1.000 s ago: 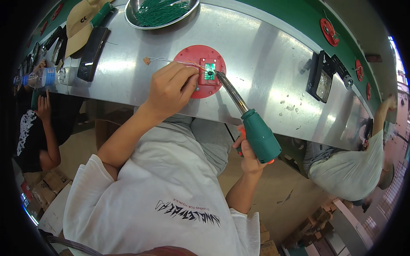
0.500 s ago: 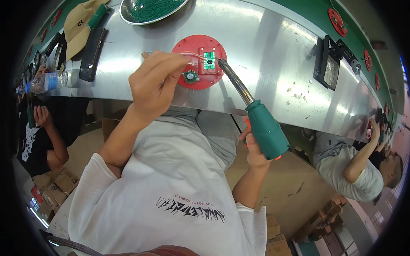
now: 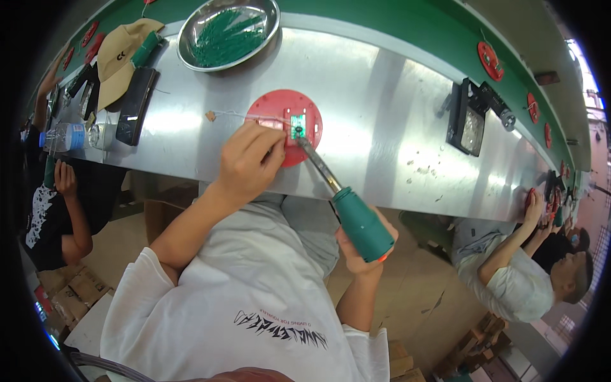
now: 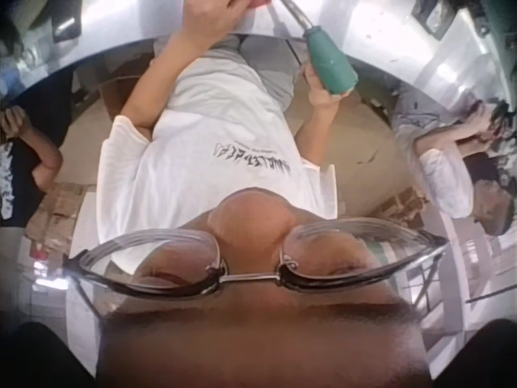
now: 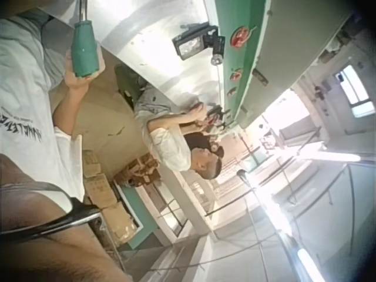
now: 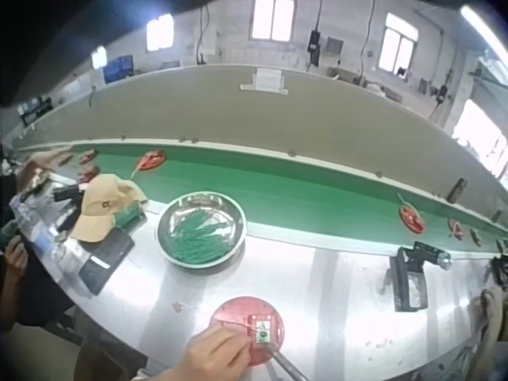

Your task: Soldering wires and components onto small circular circuit boards on a production line.

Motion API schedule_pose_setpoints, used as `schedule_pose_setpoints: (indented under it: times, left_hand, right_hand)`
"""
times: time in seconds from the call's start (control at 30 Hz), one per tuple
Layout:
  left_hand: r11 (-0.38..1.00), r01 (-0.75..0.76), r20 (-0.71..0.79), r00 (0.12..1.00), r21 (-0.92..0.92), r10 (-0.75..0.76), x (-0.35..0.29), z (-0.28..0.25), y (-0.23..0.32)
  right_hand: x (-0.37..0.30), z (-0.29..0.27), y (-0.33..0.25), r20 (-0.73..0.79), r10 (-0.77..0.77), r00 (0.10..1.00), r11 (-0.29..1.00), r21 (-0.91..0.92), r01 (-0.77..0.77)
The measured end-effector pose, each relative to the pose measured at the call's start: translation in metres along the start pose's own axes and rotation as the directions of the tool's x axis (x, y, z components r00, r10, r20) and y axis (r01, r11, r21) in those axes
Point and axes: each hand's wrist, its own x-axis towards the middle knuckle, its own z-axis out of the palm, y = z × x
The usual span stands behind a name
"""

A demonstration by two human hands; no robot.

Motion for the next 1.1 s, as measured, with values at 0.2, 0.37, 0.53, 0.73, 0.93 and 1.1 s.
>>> schedule_pose_setpoints:
  times: [0.2,0.37,0.53,0.73,0.93,1.1]
  left_hand:
    - [1.0,-0.023,-0.05,0.998,0.009,0.024,0.003,0.003,-0.002]
    - [0.999,-0.031,-0.049,0.998,0.021,0.032,0.004,0.004,-0.002]
    - [0.995,-0.048,-0.005,0.999,0.093,0.049,0.002,0.006,-0.004]
    - [0.99,-0.088,-0.031,0.995,0.114,0.092,0.002,0.005,-0.002]
    - [0.994,-0.05,-0.007,0.999,0.099,0.051,-0.003,0.009,-0.006]
    - [0.99,-0.063,-0.051,0.996,0.126,0.07,0.0,0.007,-0.003]
  right_hand:
    - [0.004,0.001,-0.004,0.117,0.01,0.993,0.997,0.069,-0.018]
    - [0.003,-0.002,0.008,0.133,-0.05,0.99,0.998,0.029,0.047]
    - [0.008,-0.003,0.005,0.143,0.008,0.99,1.0,-0.007,-0.007]
    - [0.01,-0.011,-0.002,0.256,0.063,0.965,0.995,-0.093,-0.04]
    - [0.014,-0.001,-0.011,-0.055,0.037,0.998,0.975,0.222,-0.024]
    - [0.025,-0.001,-0.02,-0.106,-0.034,0.994,0.988,0.148,0.05]
